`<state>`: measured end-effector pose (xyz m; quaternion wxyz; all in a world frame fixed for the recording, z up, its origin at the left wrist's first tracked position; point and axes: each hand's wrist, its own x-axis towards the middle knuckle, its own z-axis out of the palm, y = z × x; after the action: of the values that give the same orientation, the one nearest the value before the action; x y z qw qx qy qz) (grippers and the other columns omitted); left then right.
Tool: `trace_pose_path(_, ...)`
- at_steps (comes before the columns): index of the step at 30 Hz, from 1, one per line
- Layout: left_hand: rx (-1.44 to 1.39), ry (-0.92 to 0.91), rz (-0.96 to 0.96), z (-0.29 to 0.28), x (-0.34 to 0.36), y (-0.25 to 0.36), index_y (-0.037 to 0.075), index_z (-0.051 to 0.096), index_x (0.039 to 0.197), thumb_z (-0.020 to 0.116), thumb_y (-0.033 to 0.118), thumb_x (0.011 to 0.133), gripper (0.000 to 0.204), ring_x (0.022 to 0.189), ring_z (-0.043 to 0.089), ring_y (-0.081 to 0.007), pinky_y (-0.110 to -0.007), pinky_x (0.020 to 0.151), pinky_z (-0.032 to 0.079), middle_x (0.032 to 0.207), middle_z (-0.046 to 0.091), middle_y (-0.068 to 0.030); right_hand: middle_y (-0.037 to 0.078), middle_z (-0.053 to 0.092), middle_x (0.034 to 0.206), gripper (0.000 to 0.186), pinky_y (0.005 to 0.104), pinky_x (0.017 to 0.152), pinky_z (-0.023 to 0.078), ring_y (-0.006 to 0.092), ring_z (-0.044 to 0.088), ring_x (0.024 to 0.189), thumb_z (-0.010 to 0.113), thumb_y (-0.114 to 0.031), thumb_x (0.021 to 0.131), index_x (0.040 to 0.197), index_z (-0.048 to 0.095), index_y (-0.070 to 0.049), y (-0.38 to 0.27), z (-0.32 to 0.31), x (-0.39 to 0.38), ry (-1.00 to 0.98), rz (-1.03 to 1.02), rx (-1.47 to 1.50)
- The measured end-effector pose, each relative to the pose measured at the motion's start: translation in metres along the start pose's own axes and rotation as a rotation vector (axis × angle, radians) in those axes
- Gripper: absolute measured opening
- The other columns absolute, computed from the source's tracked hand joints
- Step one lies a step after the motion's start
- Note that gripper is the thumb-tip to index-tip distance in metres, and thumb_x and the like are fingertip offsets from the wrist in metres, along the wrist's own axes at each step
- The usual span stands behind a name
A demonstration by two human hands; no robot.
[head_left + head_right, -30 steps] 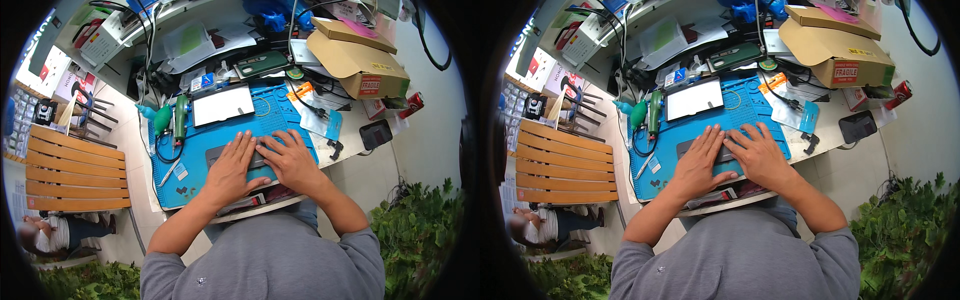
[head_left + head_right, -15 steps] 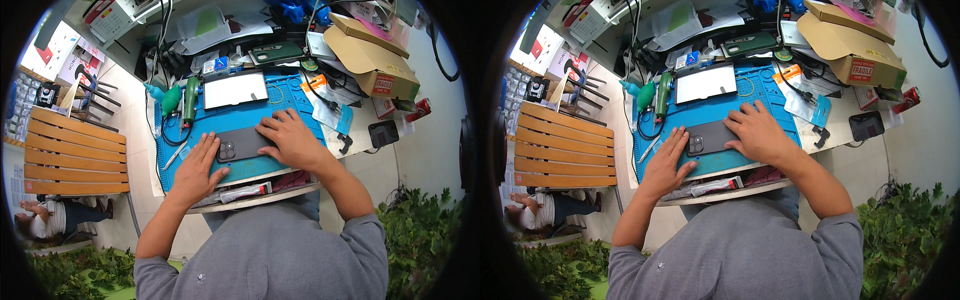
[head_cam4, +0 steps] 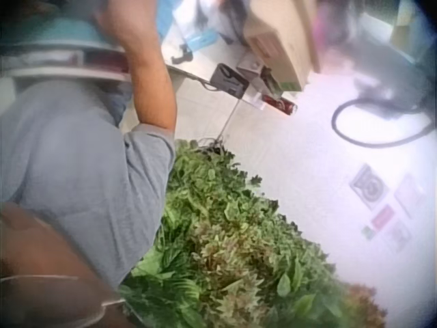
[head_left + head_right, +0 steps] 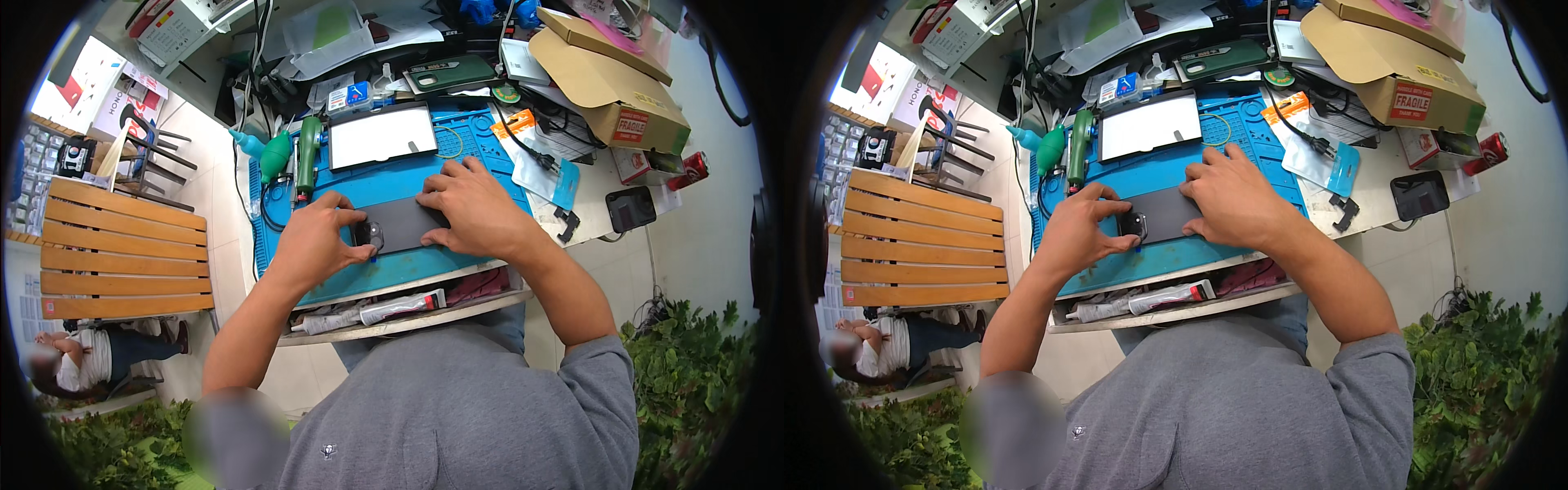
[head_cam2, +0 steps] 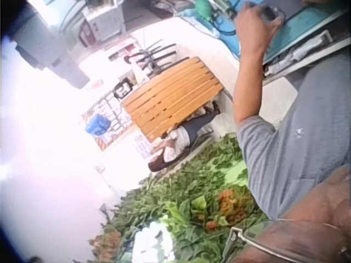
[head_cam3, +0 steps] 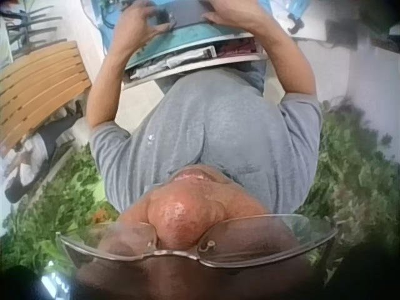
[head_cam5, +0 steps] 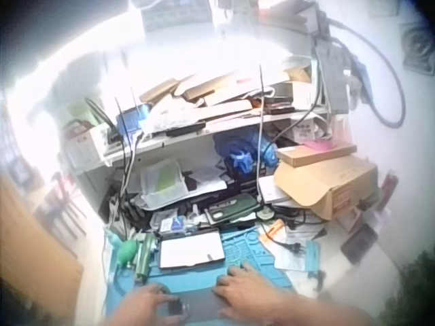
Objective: The person applies adhesive to the internal frame of a disassembled smartphone and then places the back cover onto the device, pressing it down to secure it. The person handles a tube of adhesive, the phone frame, and the back cover during the process.
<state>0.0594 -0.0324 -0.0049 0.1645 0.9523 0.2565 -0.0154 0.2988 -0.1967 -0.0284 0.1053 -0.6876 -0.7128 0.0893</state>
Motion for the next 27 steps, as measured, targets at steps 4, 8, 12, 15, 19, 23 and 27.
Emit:
trace_pose_path(4, 0.017, -0.031, -0.009, -0.003, 0.006, 0.007, 0.015, 0.09, 0.125, 0.104, 0.038, 0.076, 0.056, 0.102, 0.08, -0.0298, -0.042, 0.095, 0.063, 0.126, 0.078, -0.0062, 0.007, 0.08, 0.128, 0.057, 0.0475, 0.12, 0.043, 0.0279, 0.064, 0.131, 0.096, -0.044, 0.085, 0.126, 0.087, -0.007, 0.0, -0.005, 0.003, -0.02, 0.007, 0.005)
trace_pose_path(8, -0.031, -0.033, -0.026, 0.0, 0.013, 0.017, 0.015, 0.09, 0.125, 0.104, 0.039, 0.075, 0.057, 0.102, 0.08, -0.0294, -0.041, 0.095, 0.063, 0.124, 0.079, -0.0069, 0.007, 0.08, 0.126, 0.057, 0.0467, 0.119, 0.043, 0.0273, 0.064, 0.13, 0.097, -0.044, 0.083, 0.126, 0.088, -0.007, -0.001, -0.003, 0.004, -0.016, 0.01, 0.002)
trace_pose_path(12, -0.003, -0.035, -0.042, 0.001, 0.018, 0.021, 0.014, 0.09, 0.125, 0.106, 0.042, 0.072, 0.061, 0.104, 0.081, -0.0292, -0.042, 0.092, 0.064, 0.122, 0.08, -0.0062, 0.007, 0.08, 0.126, 0.056, 0.0461, 0.117, 0.043, 0.0271, 0.064, 0.129, 0.097, -0.044, 0.083, 0.124, 0.088, -0.007, -0.001, -0.002, 0.003, -0.011, 0.019, 0.007)
trace_pose_path(15, 0.037, -0.061, -0.059, -0.003, 0.022, 0.029, 0.014, 0.089, 0.125, 0.106, 0.043, 0.07, 0.064, 0.106, 0.081, -0.0296, -0.042, 0.093, 0.063, 0.121, 0.08, -0.0053, 0.007, 0.079, 0.123, 0.055, 0.0458, 0.116, 0.044, 0.0272, 0.064, 0.128, 0.097, -0.044, 0.084, 0.122, 0.088, -0.007, 0.0, 0.001, 0.004, 0.0, 0.021, 0.008)
trace_pose_path(19, 0.0, -0.071, -0.045, -0.004, 0.022, 0.026, 0.016, 0.089, 0.127, 0.107, 0.04, 0.07, 0.065, 0.106, 0.08, -0.0295, -0.042, 0.094, 0.063, 0.124, 0.08, -0.0051, 0.006, 0.078, 0.121, 0.052, 0.0461, 0.115, 0.044, 0.0274, 0.064, 0.127, 0.097, -0.044, 0.084, 0.12, 0.088, -0.008, -0.007, 0.001, 0.008, 0.007, 0.035, -0.029)
trace_pose_path(23, -0.065, -0.083, -0.025, -0.007, 0.013, 0.014, 0.018, 0.086, 0.134, 0.107, 0.03, 0.071, 0.067, 0.106, 0.08, -0.0284, -0.042, 0.094, 0.065, 0.13, 0.079, -0.0054, 0.005, 0.077, 0.124, 0.037, 0.0446, 0.114, 0.045, 0.0265, 0.064, 0.125, 0.09, -0.031, 0.091, 0.123, 0.088, -0.013, -0.007, 0.014, 0.012, 0.087, -0.116, 0.007)
trace_pose_path(27, -0.218, -0.123, -0.082, -0.006, 0.011, -0.003, 0.019, 0.083, 0.14, 0.106, 0.018, 0.07, 0.074, 0.111, 0.079, -0.0278, -0.04, 0.1, 0.067, 0.136, 0.077, -0.0044, 0.004, 0.076, 0.129, 0.038, 0.0424, 0.114, 0.046, 0.0251, 0.065, 0.126, 0.077, -0.012, 0.095, 0.131, 0.088, -0.019, -0.013, 0.028, 0.016, 0.028, -0.362, 0.177)
